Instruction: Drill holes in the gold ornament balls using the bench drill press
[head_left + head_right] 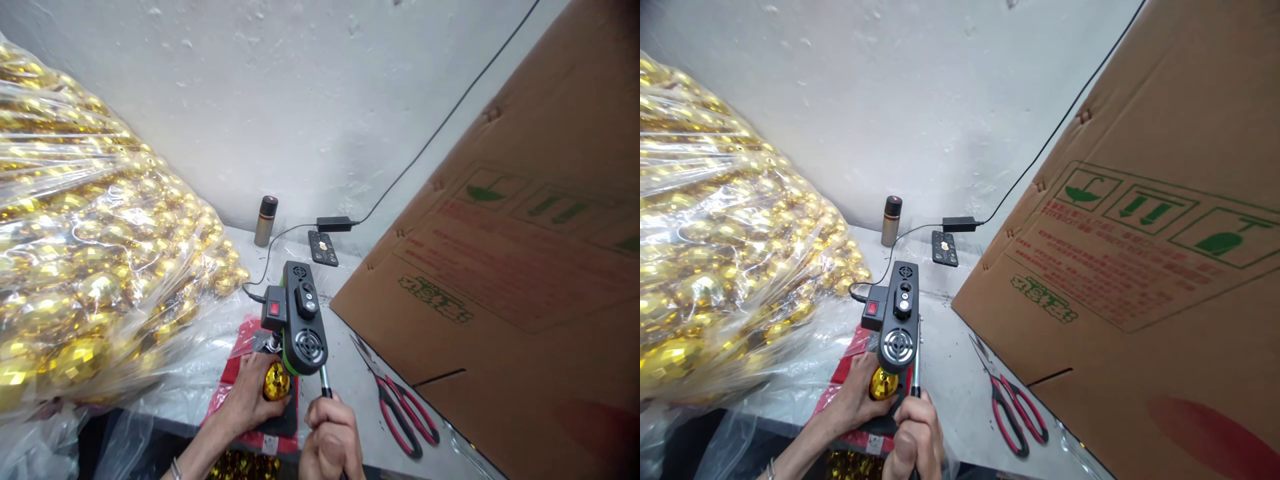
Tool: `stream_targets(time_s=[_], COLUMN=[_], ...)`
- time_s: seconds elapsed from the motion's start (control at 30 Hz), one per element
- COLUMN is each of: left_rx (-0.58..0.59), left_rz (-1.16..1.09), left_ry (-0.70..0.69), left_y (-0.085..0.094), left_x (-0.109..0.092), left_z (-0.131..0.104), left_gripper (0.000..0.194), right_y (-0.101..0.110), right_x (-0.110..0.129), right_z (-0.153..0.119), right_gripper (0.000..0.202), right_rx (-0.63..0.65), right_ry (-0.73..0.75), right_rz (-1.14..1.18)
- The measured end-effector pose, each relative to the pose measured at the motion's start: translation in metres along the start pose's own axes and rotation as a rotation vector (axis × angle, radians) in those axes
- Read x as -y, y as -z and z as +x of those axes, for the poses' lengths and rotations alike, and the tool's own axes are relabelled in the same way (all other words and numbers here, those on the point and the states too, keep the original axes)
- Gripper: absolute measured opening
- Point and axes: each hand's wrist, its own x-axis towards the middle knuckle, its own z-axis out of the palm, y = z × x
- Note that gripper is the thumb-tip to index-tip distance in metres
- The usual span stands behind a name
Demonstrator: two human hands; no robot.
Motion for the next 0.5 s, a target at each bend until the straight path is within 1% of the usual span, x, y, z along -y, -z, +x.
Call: stream_targets(time_s=[0.2,0.3,0.5], left_rx=[0.003,-0.004,0.025], left_rz=[-0.009,-0.011,-0.024], left_ry=[-0.017,-0.018,-0.001], left_y=[-0.0013,-0.0013,0.0037], left_x=[0.0020,0.0025,-0.0027], left_z=[-0.0002,-0.0001,0.0004], left_gripper=[0.039,0.039,0.039], right_y=[0.0000,-0.0009,-0.0024], right_x=[-0.0028,-0.0044,-0.0068], right_z=[-0.0017,-0.0035,-0.0032], right_gripper=[0.040,0.040,0.039], right_rx=[0.011,-0.005,-0.009], right_ry=[0.004,0.007,0.041], right_rz=[0.012,0.013,0.038])
